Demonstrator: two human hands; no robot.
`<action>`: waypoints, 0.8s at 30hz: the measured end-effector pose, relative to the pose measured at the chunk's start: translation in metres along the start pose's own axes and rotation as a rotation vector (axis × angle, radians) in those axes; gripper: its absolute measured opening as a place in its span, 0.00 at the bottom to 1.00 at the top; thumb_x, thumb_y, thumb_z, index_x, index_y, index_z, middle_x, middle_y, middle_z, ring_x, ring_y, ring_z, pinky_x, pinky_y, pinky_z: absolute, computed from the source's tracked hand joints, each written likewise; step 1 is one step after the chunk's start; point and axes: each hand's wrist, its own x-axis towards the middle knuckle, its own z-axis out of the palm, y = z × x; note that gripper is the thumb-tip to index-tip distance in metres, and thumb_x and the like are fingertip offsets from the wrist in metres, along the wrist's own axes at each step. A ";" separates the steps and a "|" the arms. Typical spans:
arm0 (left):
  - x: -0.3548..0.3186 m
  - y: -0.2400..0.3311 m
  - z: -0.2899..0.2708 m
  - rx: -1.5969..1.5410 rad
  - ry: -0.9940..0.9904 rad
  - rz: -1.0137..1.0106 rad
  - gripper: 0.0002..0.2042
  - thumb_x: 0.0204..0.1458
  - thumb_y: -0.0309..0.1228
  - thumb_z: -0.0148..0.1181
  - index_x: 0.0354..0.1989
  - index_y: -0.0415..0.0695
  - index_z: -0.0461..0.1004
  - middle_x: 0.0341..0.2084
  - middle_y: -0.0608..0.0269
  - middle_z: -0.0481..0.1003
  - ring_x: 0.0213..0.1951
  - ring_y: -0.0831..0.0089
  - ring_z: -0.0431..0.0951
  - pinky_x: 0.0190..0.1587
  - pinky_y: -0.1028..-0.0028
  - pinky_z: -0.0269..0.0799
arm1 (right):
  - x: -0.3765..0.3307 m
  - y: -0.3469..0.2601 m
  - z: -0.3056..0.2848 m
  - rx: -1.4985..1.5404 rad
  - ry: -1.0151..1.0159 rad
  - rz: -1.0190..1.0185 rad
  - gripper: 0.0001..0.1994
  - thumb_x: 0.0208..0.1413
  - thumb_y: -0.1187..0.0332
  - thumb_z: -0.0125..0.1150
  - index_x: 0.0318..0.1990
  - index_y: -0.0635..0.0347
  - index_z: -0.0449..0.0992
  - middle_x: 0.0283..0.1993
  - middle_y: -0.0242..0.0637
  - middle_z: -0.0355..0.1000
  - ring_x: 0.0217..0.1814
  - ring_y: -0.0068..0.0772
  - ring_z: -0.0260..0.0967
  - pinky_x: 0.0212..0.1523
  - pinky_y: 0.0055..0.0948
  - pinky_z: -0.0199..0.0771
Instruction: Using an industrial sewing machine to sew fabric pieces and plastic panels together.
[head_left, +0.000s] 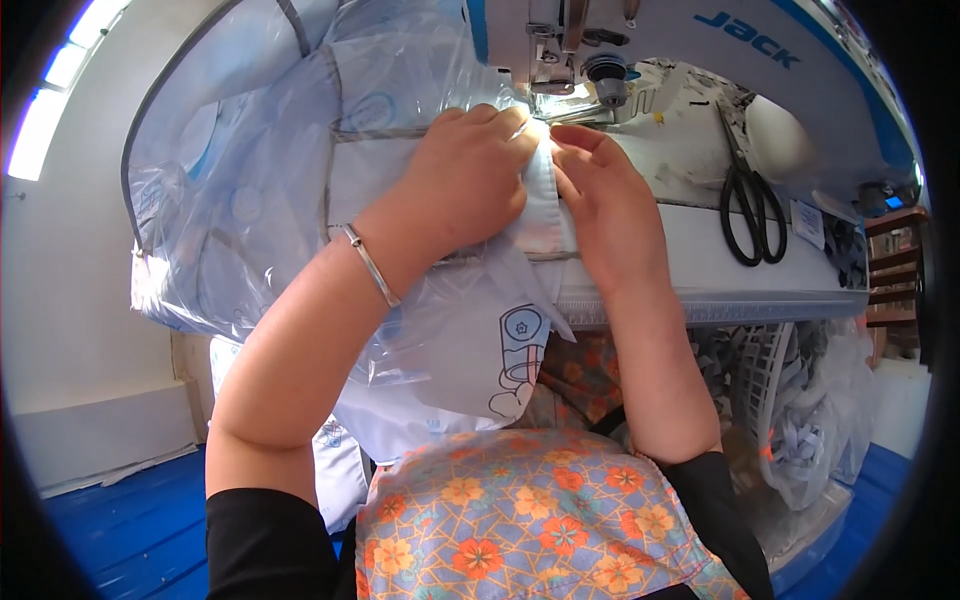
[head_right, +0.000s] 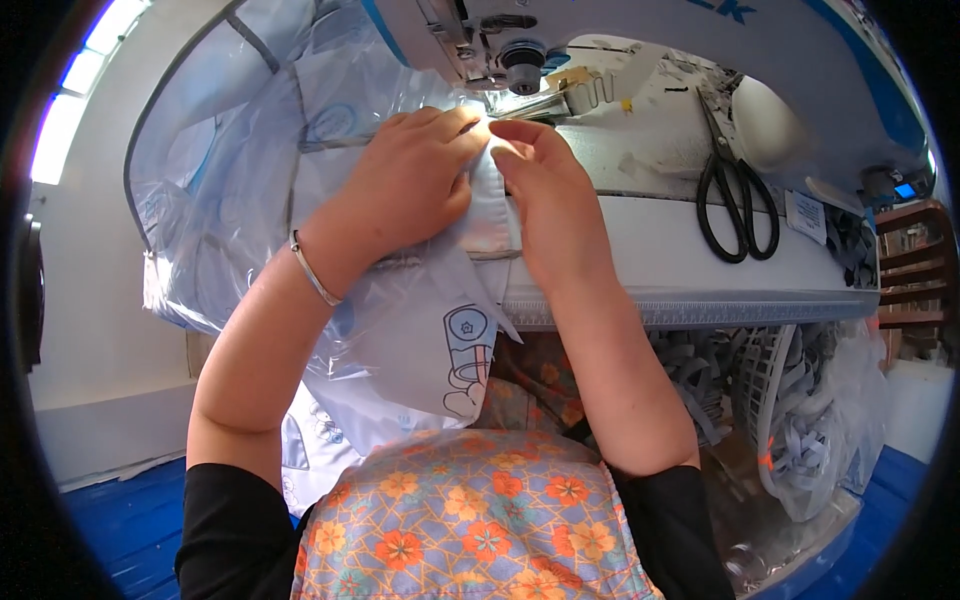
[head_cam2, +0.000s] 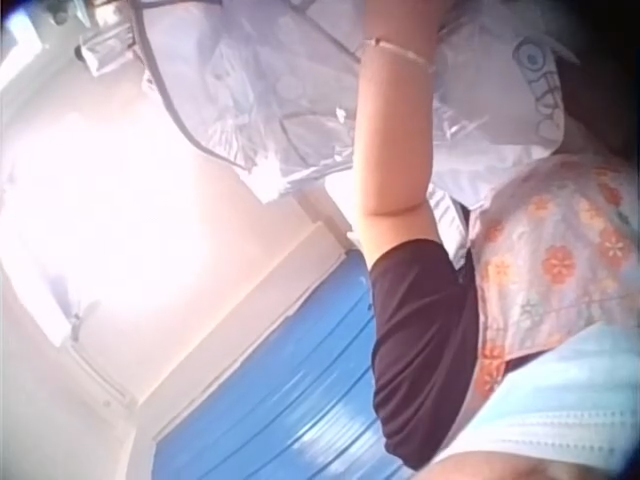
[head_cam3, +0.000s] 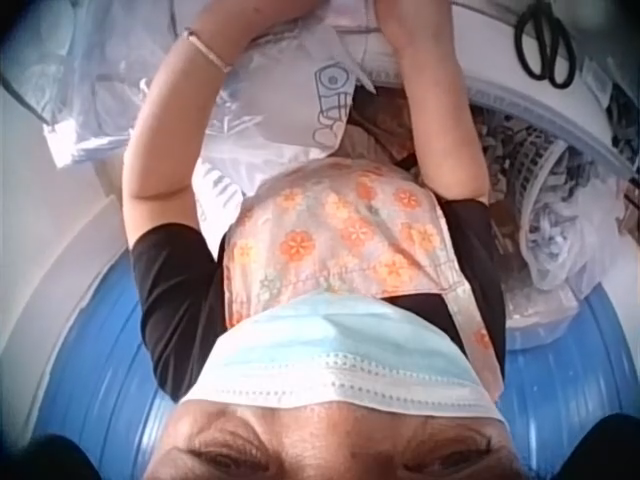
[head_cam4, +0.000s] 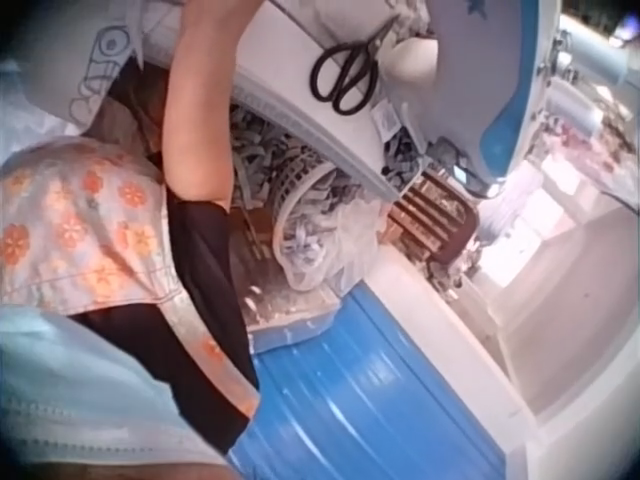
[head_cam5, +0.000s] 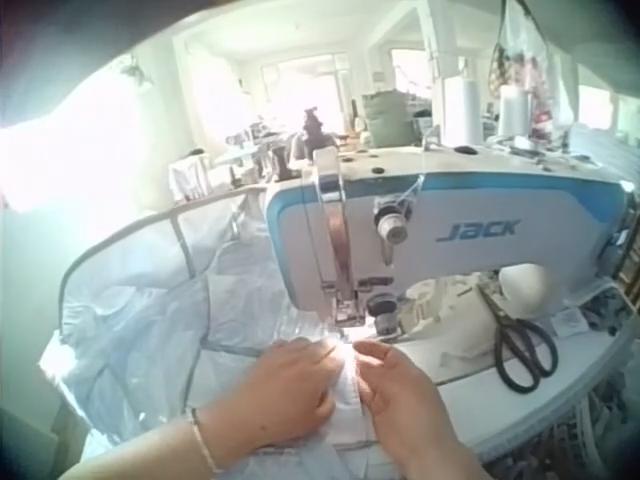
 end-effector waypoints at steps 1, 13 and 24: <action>0.000 -0.001 0.001 0.033 0.013 0.012 0.13 0.44 0.27 0.60 0.40 0.41 0.79 0.41 0.58 0.77 0.46 0.61 0.77 0.48 0.60 0.71 | -0.003 0.000 -0.003 -0.184 0.000 0.001 0.12 0.63 0.75 0.55 0.53 0.67 0.73 0.56 0.38 0.73 0.60 0.34 0.70 0.63 0.32 0.69; -0.001 0.006 0.003 0.130 -0.079 -0.037 0.19 0.53 0.39 0.61 0.50 0.42 0.77 0.50 0.53 0.76 0.55 0.59 0.74 0.61 0.52 0.65 | -0.001 -0.033 -0.031 -1.047 -0.033 -0.531 0.09 0.58 0.76 0.63 0.46 0.64 0.79 0.46 0.41 0.79 0.49 0.32 0.77 0.50 0.28 0.76; 0.002 0.006 -0.002 0.131 -0.143 -0.039 0.21 0.53 0.40 0.60 0.53 0.42 0.75 0.55 0.49 0.75 0.59 0.56 0.73 0.65 0.47 0.60 | 0.052 -0.070 -0.035 -1.191 -0.010 -0.758 0.12 0.55 0.73 0.70 0.46 0.67 0.79 0.39 0.38 0.80 0.38 0.24 0.78 0.43 0.24 0.78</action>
